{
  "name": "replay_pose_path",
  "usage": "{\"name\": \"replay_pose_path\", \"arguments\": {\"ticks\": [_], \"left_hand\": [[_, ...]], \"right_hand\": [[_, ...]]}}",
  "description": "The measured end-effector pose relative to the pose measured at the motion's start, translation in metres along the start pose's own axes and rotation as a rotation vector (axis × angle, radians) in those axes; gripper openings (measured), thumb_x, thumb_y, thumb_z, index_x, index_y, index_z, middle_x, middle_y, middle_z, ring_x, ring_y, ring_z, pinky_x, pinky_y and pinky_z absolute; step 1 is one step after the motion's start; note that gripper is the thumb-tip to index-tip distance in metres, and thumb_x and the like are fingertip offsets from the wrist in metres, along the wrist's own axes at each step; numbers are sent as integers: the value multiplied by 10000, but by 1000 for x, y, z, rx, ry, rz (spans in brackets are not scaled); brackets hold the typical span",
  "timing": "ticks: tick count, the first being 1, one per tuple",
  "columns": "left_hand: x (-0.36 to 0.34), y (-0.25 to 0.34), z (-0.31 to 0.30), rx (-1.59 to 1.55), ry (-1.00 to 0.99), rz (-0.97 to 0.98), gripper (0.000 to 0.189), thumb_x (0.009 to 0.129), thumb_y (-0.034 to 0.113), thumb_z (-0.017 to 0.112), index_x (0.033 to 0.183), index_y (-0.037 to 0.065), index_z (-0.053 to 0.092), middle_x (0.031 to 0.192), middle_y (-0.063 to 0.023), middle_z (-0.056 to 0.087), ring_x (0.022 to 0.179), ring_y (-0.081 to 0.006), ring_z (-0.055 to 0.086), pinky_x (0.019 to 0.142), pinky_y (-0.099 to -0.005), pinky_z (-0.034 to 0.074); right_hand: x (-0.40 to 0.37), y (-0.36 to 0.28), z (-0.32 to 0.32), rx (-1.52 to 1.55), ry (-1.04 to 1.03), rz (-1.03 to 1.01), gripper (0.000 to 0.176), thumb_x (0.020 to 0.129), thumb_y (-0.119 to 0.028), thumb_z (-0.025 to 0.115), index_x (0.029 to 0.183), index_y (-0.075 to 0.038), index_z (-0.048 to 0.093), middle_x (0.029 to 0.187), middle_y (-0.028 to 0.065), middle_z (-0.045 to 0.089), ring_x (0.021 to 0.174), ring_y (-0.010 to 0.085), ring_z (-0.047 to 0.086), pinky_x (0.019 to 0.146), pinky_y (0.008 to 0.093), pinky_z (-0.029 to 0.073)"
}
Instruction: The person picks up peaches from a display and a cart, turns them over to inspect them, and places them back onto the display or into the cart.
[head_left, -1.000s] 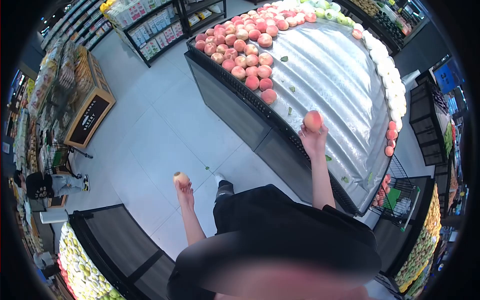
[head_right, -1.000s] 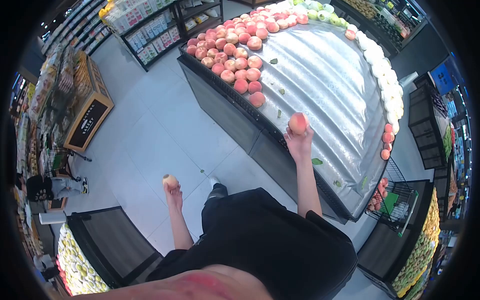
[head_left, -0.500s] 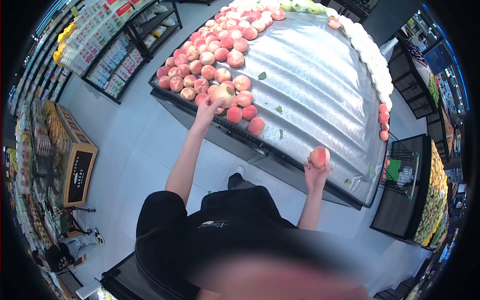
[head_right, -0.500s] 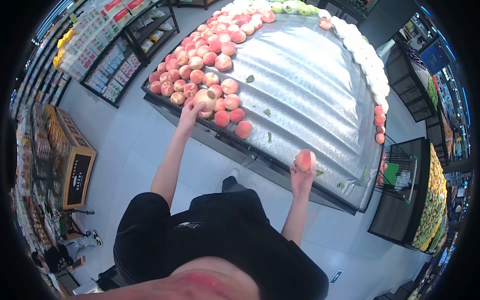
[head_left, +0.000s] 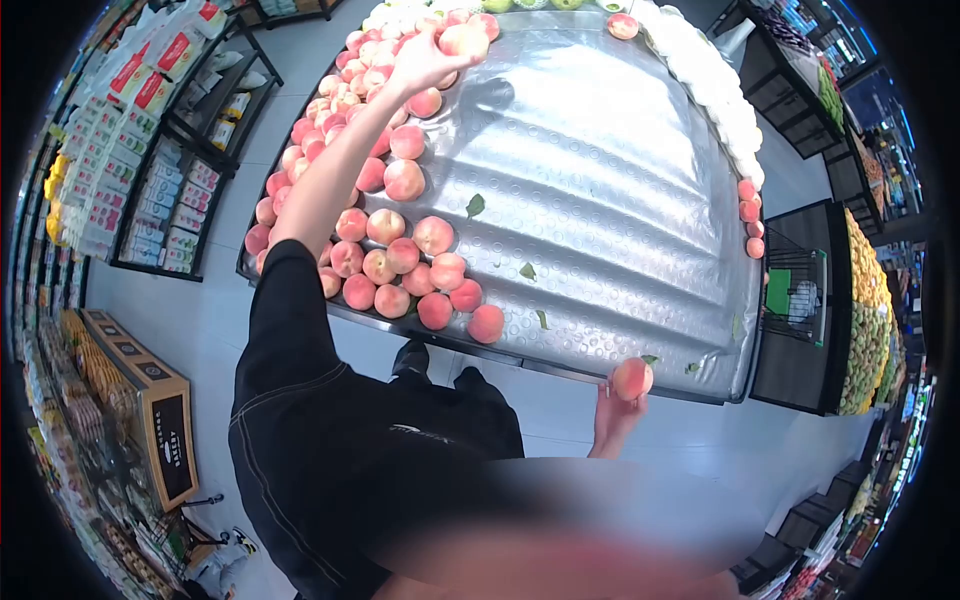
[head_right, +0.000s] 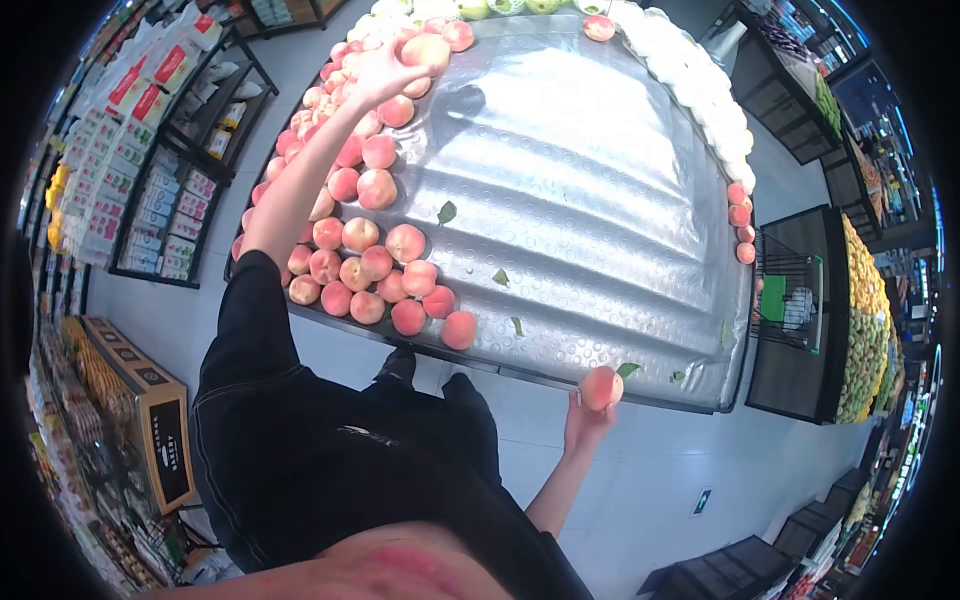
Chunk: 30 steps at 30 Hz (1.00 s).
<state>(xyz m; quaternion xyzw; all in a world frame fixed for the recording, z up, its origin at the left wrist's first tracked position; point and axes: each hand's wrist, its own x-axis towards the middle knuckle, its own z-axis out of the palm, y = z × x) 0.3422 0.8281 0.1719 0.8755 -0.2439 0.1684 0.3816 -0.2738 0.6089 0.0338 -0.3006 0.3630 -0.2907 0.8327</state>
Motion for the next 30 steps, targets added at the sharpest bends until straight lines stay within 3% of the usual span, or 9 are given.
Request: {"name": "replay_pose_path", "arguments": {"ticks": [4,9,14,18,24,27,30], "left_hand": [[110,-36,47,95,38,-21,688,738,493,764,1190,-4,615,1071,-175,691,1025,-275,674,923,-372,519],[195,-74,125,142,16,-153,666,745,499,738,1185,10,628,1074,-169,694,1036,-284,668,933,-387,510],[225,-83,186,175,4,-269,647,753,504,713,1180,24,641,1077,-163,697,1048,-293,662,942,-401,502],[224,-101,210,189,112,-235,601,776,489,682,1166,32,660,1047,-154,710,1023,-293,672,941,-408,501],[165,-123,116,-162,-46,-88,520,826,407,659,1162,9,665,1016,-136,722,963,-271,691,917,-391,514],[100,-106,72,-364,-303,-27,352,879,280,661,1109,15,685,919,-155,713,941,-237,701,880,-349,534],[36,-81,43,-384,-505,170,334,902,226,638,1158,13,668,931,-143,714,908,-222,697,844,-344,535]], "right_hand": [[-36,22,25,10,60,-37,651,817,-506,645,1338,-140,508,1197,96,601,1052,224,563,885,396,415],[-104,56,62,-58,260,-133,678,806,-500,652,1343,-122,482,1200,98,572,1037,197,535,887,381,389],[-162,73,83,-58,523,-205,644,826,-506,623,1324,-120,493,1181,79,573,1018,191,521,869,376,368],[-182,77,88,-63,614,-262,613,846,-502,581,1308,-108,501,1163,73,571,994,192,510,859,372,359],[-178,88,97,-50,650,-249,554,893,-449,524,1301,-75,494,1150,86,565,993,199,504,860,375,360],[-170,88,92,-39,630,-242,540,908,-435,516,1305,-71,486,1150,92,564,998,202,504,862,378,362],[-163,85,76,-4,585,-240,538,917,-441,510,1308,-73,481,1154,98,566,999,204,506,868,378,367]]}}
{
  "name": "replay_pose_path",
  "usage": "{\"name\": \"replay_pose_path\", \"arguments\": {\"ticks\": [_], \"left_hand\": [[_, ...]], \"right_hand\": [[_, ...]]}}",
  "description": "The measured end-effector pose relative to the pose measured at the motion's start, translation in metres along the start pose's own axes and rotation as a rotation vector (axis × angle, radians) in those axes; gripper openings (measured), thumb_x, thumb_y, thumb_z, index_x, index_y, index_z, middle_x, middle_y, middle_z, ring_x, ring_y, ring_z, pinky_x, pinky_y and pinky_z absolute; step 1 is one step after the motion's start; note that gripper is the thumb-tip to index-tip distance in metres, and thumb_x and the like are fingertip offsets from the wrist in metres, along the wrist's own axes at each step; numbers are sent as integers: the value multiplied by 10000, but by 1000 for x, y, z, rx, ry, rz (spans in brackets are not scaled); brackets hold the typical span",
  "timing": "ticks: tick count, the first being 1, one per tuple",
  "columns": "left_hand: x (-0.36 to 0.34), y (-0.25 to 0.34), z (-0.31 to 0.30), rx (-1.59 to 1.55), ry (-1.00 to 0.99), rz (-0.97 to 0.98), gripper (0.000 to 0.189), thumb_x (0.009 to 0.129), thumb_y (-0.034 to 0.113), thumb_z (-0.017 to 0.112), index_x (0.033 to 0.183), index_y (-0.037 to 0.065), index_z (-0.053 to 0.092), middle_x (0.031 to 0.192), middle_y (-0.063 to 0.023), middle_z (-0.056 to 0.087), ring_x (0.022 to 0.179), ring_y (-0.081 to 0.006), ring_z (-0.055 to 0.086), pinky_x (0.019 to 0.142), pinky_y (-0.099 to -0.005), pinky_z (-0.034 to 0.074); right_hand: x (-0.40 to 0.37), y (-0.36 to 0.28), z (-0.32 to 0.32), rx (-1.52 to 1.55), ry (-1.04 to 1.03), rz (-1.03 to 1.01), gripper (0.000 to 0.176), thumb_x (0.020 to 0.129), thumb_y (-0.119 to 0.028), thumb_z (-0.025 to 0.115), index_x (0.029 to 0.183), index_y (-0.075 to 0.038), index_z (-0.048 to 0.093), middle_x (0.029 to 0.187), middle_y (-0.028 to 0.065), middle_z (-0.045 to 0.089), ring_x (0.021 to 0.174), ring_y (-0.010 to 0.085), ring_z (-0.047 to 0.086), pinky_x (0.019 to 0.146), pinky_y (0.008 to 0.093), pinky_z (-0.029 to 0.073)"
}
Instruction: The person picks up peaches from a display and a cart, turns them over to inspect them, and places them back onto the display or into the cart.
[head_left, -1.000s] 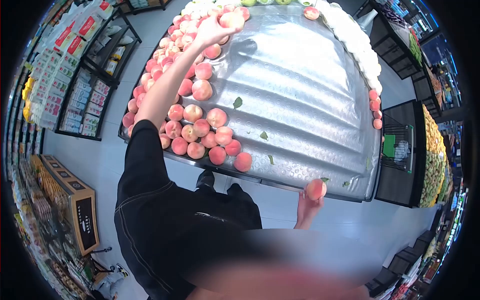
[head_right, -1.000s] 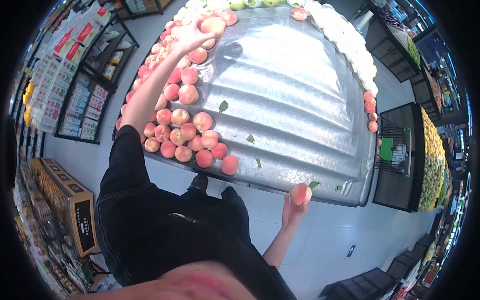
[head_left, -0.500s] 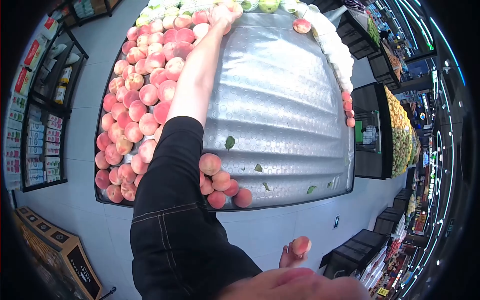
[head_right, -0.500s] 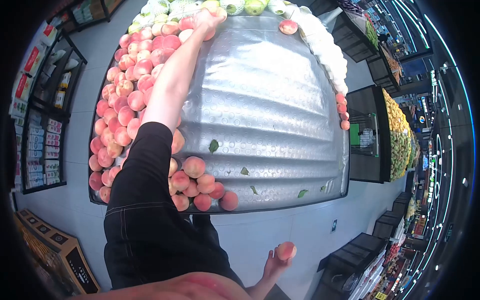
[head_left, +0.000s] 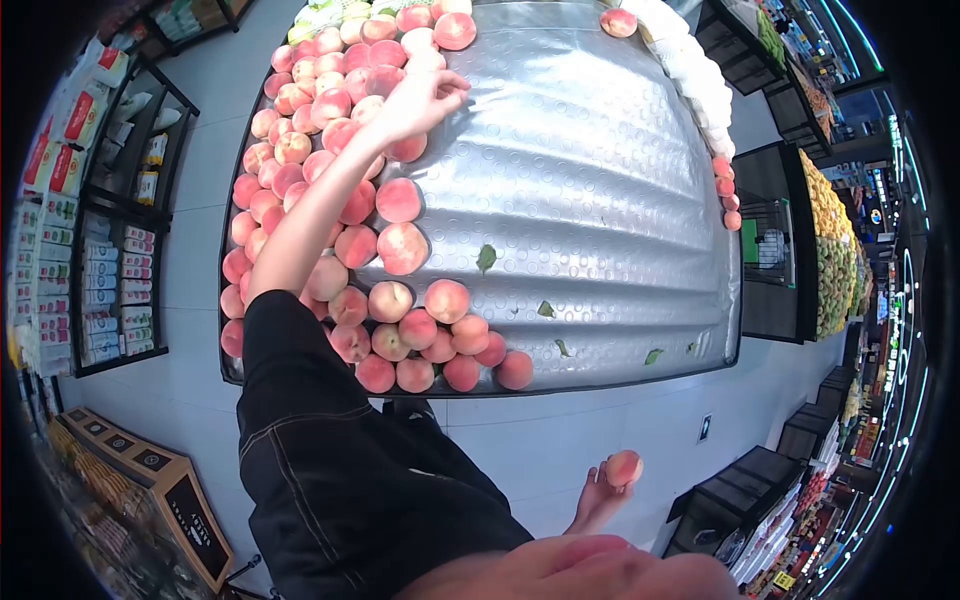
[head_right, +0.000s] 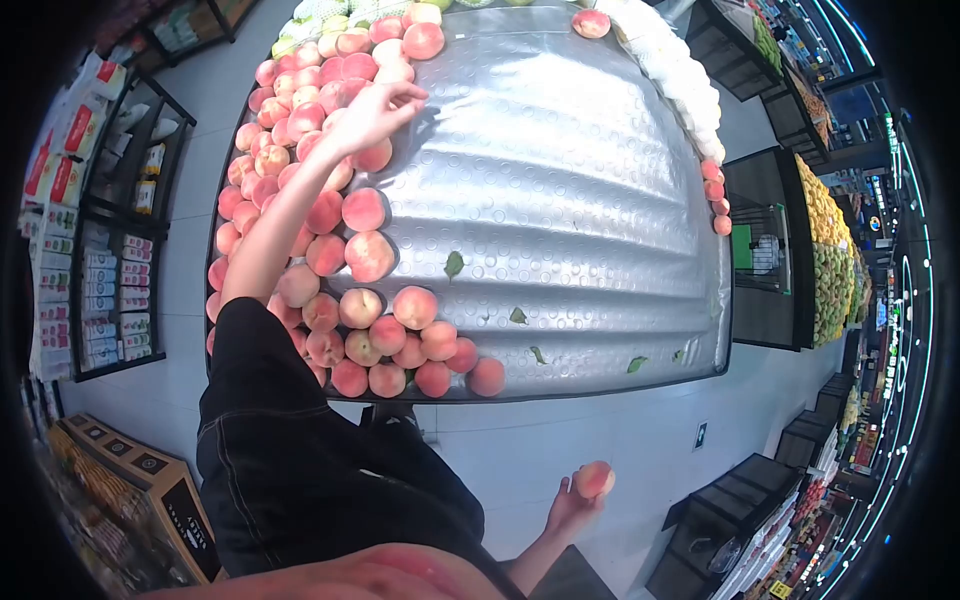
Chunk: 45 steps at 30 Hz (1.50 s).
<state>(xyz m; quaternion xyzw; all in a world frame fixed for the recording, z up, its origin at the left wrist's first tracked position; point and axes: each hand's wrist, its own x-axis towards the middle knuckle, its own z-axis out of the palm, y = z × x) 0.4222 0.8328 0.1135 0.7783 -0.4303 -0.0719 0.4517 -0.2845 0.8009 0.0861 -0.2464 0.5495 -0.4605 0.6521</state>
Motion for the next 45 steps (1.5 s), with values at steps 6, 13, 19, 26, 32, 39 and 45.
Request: {"name": "replay_pose_path", "arguments": {"ticks": [6,13,19,26,32,39,45], "left_hand": [[-117,110,64,-309,-454,-64,312,912,180,643,1177,17,652,827,-69,674,784,-127,612,750,-295,501],[-259,276,263,-599,-557,120,384,837,125,704,1212,58,652,999,-58,682,929,-145,618,822,-299,480],[-334,396,443,-397,-855,336,466,743,89,717,1201,53,640,1075,-113,660,968,-232,629,846,-361,498],[-321,458,532,-234,-758,113,339,771,86,715,1108,48,712,891,-93,744,859,-208,711,812,-329,540],[-263,483,596,-196,-307,165,255,788,147,768,1028,64,748,944,-119,711,861,-201,665,764,-315,508],[-179,505,717,-300,-419,-154,212,873,202,717,890,-6,751,733,-84,702,677,-97,608,653,-258,459],[-121,555,803,-402,-462,25,192,900,154,671,1024,21,732,884,-76,735,776,-132,637,729,-264,471]], "right_hand": [[25,-10,-44,177,-29,55,515,926,-445,505,1280,-70,503,1118,99,589,950,200,530,850,360,397],[70,-38,-162,338,-132,44,523,917,-452,535,1252,-51,515,1086,99,594,932,203,528,851,356,397],[136,-84,-283,436,-124,15,535,908,-442,544,1263,-45,511,1106,107,589,954,221,526,873,379,395],[201,-164,-282,613,-333,-7,631,870,-500,590,1274,-23,512,1086,131,570,915,230,523,812,353,423],[282,-246,-230,690,-611,42,751,788,-597,663,1283,-53,512,1089,117,553,917,214,501,826,356,420],[378,-318,-224,639,-711,-44,757,695,-569,749,1273,-134,527,1102,98,550,925,218,481,830,377,398],[465,-379,-221,528,-592,-234,821,659,-546,782,1291,-91,523,1169,106,562,1035,232,521,883,379,421]]}}
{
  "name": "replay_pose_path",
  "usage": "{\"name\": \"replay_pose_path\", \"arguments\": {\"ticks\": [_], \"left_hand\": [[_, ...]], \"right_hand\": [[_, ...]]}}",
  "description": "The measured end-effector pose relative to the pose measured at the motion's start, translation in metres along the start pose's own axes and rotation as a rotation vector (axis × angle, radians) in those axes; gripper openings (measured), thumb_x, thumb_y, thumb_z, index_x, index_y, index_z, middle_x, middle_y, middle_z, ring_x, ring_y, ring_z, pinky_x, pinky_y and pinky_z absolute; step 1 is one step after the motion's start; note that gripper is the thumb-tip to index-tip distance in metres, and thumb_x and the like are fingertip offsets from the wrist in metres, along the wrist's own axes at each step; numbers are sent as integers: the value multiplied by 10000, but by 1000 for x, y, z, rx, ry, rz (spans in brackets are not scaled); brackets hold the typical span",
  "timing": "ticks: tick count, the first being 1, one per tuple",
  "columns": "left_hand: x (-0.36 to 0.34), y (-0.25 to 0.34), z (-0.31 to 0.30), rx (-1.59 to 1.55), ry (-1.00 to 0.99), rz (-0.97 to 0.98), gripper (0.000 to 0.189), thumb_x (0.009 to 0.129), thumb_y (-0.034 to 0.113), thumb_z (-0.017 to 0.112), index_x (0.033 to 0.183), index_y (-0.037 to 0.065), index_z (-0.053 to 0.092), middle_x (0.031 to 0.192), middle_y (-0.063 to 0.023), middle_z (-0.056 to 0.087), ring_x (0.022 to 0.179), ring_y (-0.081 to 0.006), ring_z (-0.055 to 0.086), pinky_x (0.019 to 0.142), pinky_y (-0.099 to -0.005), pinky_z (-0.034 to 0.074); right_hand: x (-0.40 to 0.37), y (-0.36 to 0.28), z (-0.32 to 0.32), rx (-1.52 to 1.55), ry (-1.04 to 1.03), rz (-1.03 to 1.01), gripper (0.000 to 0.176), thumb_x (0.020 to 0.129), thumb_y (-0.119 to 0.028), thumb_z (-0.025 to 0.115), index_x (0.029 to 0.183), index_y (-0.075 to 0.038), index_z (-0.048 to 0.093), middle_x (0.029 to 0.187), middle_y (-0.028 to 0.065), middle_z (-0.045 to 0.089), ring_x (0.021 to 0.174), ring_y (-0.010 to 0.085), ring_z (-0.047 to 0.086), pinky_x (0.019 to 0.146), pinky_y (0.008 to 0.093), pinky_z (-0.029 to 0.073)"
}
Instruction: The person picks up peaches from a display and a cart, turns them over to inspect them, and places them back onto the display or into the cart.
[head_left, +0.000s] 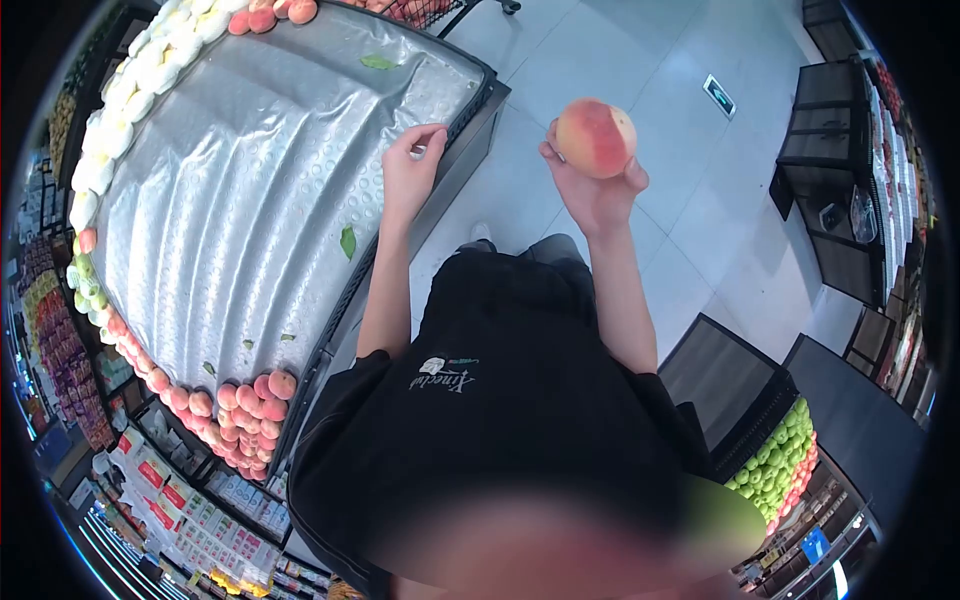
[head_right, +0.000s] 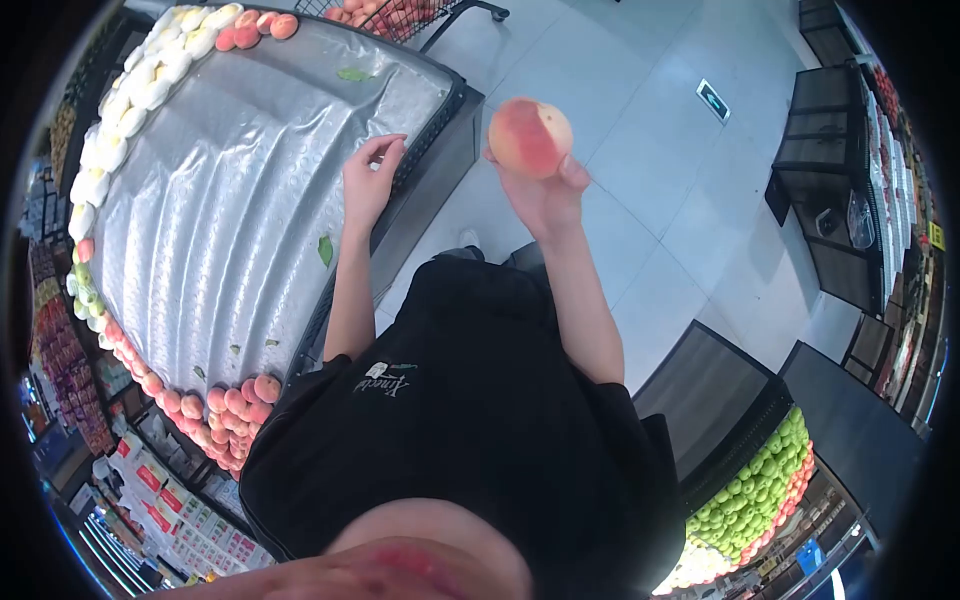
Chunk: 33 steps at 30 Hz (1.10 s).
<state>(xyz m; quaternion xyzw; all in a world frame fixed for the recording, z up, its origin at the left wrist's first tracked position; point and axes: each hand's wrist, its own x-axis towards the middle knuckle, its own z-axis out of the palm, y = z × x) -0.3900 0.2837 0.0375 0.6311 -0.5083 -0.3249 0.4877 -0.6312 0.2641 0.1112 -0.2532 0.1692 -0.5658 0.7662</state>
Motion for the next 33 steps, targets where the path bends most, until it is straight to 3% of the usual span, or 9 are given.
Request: {"name": "replay_pose_path", "arguments": {"ticks": [3,7,10,14,20,22,26,29,33], "left_hand": [[48,6,24,12,-17,-15,188,902,149,666,1028,25,729,897,-74,737,791,-136,644,747,-271,480],[113,2,56,59,-4,-66,198,934,141,639,1069,19,717,899,-47,721,825,-99,646,771,-247,485],[180,-19,93,-64,94,-90,200,921,122,650,1059,-12,703,876,-64,720,793,-107,647,750,-252,510],[234,-47,110,18,112,-272,284,895,210,676,1086,1,695,894,-48,707,813,-99,632,761,-260,513],[268,-41,91,147,142,-404,313,904,231,675,1116,1,677,885,-46,693,820,-114,627,772,-272,510],[280,-41,72,182,228,-444,317,926,241,663,1148,15,668,912,-28,688,858,-99,625,799,-271,508],[322,-73,17,419,579,-443,388,839,276,711,1111,2,674,907,-108,710,873,-262,691,806,-367,537],[364,-109,-26,575,791,-502,447,807,276,728,1167,22,650,1050,-132,684,1017,-310,649,900,-401,504],[417,-164,-72,785,977,-590,609,749,306,784,1277,82,580,1213,-107,594,1188,-282,517,998,-419,409]], "right_hand": [[37,-22,-26,-378,107,-86,784,679,-373,815,1301,-4,514,1192,90,585,1093,231,549,990,387,419],[111,-68,-57,-982,-92,-364,746,650,-212,838,1280,41,529,1240,121,587,1163,231,558,1035,369,405],[185,-105,-101,-929,-146,-375,738,659,-206,829,1284,40,524,1243,125,585,1168,232,556,1039,374,403],[250,-124,-169,-433,-104,166,802,753,-466,756,1330,26,493,1244,114,583,1167,232,554,1041,402,411],[329,-109,-271,91,279,782,634,845,-496,643,1239,-16,518,1098,105,584,890,210,544,806,338,430],[351,-108,-284,106,342,818,617,887,-528,556,1234,-19,521,1084,96,592,866,205,533,812,352,434],[406,-101,-290,99,373,858,614,889,-513,562,1229,-4,517,1090,96,592,866,203,533,800,342,437],[456,-90,-266,27,383,871,605,889,-502,572,1231,-6,517,1094,96,592,868,203,532,799,340,436],[535,-58,-234,-109,369,918,601,893,-500,575,1244,-15,518,1100,98,595,882,201,534,800,341,436]]}}
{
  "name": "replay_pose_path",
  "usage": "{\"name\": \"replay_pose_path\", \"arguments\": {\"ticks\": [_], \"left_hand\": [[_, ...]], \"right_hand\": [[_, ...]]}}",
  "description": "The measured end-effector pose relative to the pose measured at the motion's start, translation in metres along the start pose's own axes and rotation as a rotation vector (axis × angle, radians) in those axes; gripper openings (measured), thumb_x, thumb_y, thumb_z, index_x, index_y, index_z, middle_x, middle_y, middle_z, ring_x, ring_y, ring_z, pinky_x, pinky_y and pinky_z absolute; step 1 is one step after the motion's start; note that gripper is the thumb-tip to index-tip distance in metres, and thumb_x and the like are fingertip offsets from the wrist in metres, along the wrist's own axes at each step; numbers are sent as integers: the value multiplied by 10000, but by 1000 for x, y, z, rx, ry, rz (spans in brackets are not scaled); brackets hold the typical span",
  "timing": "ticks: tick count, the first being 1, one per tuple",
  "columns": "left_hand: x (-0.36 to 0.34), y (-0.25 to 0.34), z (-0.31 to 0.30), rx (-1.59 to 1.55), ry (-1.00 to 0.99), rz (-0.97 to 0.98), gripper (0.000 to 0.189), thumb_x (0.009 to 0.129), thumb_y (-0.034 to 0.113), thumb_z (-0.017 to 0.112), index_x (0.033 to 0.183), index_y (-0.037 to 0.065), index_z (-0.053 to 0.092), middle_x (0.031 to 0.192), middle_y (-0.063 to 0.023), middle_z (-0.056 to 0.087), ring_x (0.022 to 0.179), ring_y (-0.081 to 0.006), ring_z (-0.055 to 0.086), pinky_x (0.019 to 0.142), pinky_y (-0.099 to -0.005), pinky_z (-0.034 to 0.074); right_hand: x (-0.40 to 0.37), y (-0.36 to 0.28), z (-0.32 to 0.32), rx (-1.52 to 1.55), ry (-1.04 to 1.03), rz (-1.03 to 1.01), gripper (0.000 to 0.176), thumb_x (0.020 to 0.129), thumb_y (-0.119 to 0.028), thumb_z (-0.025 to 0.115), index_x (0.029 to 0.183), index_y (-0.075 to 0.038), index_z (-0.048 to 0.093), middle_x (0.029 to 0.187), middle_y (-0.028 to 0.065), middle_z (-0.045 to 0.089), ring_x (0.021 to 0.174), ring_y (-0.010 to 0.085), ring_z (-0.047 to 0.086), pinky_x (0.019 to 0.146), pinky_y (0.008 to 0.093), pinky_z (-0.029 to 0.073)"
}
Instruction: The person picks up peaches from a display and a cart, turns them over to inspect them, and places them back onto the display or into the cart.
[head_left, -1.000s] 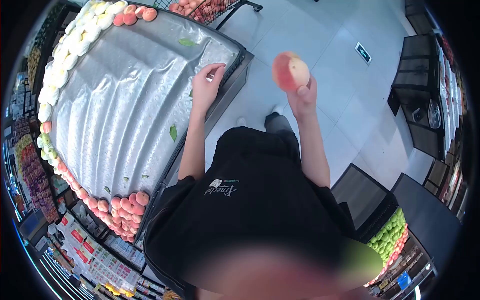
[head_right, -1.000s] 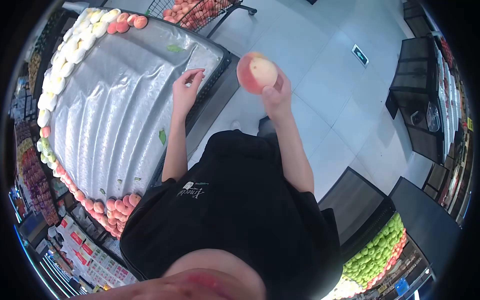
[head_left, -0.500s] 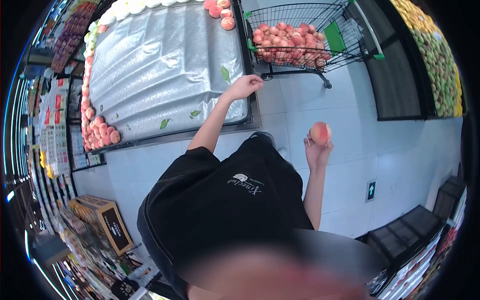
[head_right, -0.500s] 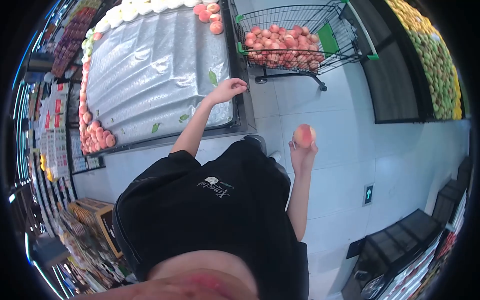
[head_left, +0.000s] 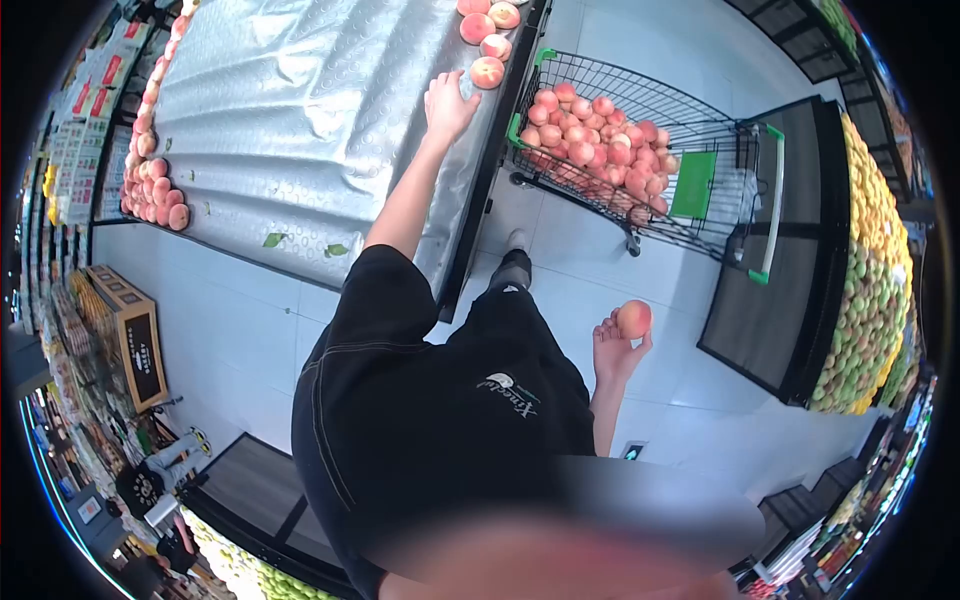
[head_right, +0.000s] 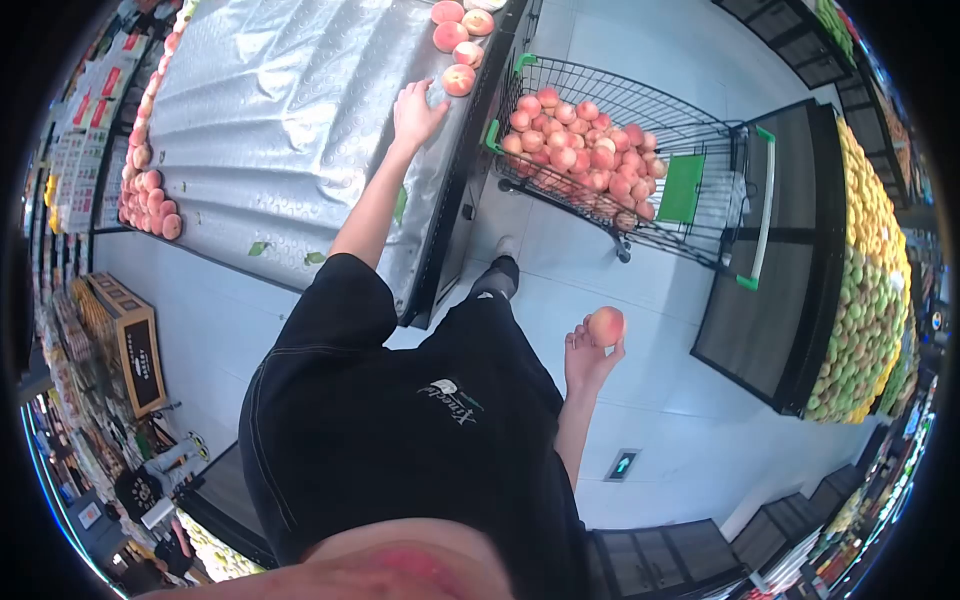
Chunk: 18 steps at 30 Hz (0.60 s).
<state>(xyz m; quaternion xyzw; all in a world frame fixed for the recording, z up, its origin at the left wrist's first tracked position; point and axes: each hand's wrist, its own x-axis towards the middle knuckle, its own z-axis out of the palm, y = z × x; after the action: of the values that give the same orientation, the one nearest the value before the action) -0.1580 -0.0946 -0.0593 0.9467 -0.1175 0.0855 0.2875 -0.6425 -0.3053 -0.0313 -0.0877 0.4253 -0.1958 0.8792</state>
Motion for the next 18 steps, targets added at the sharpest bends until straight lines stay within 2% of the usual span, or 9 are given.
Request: {"name": "replay_pose_path", "arguments": {"ticks": [3,4,7,10,13,16,18], "left_hand": [[28,0,31,66,16,16,620,720,310,797,1260,84,590,1195,-100,603,1154,-278,528,956,-419,420],[33,-1,42,38,58,69,652,678,308,814,1248,84,593,1178,-93,610,1129,-276,534,924,-418,421],[41,3,54,34,95,98,673,658,323,832,1241,86,593,1135,-84,628,1097,-284,553,915,-431,427],[46,6,46,24,43,79,667,639,312,837,1223,88,604,1108,-83,631,1084,-278,550,904,-426,426],[50,5,41,-5,77,69,673,606,299,853,1198,73,628,1076,-98,641,1032,-274,569,911,-399,437],[38,14,19,-359,119,-154,616,659,327,857,1164,44,649,1060,-91,664,1028,-246,601,924,-380,456],[29,29,0,-885,90,-336,563,707,325,844,1148,28,660,1070,-84,670,1048,-225,610,932,-370,464]], "right_hand": [[37,-27,40,-114,-23,12,624,890,-497,589,1246,9,512,1119,113,590,893,217,541,811,349,442],[51,-35,53,-147,-53,18,635,888,-494,597,1246,23,508,1128,121,588,897,225,544,816,353,445],[84,-48,90,-259,-60,0,643,893,-509,592,1264,10,517,1161,122,594,921,223,556,838,357,447],[110,-53,114,-301,-83,53,636,889,-545,573,1322,-85,499,1185,85,585,982,193,534,875,357,413],[132,-53,132,-421,-192,91,639,879,-553,589,1336,-116,493,1217,70,574,1038,177,521,900,364,392],[159,-53,153,-566,-301,121,651,866,-552,609,1354,-143,476,1247,49,558,1089,165,505,914,368,380],[176,-48,173,-589,-326,120,630,872,-536,612,1355,-155,480,1231,46,572,1055,183,520,911,368,383]]}}
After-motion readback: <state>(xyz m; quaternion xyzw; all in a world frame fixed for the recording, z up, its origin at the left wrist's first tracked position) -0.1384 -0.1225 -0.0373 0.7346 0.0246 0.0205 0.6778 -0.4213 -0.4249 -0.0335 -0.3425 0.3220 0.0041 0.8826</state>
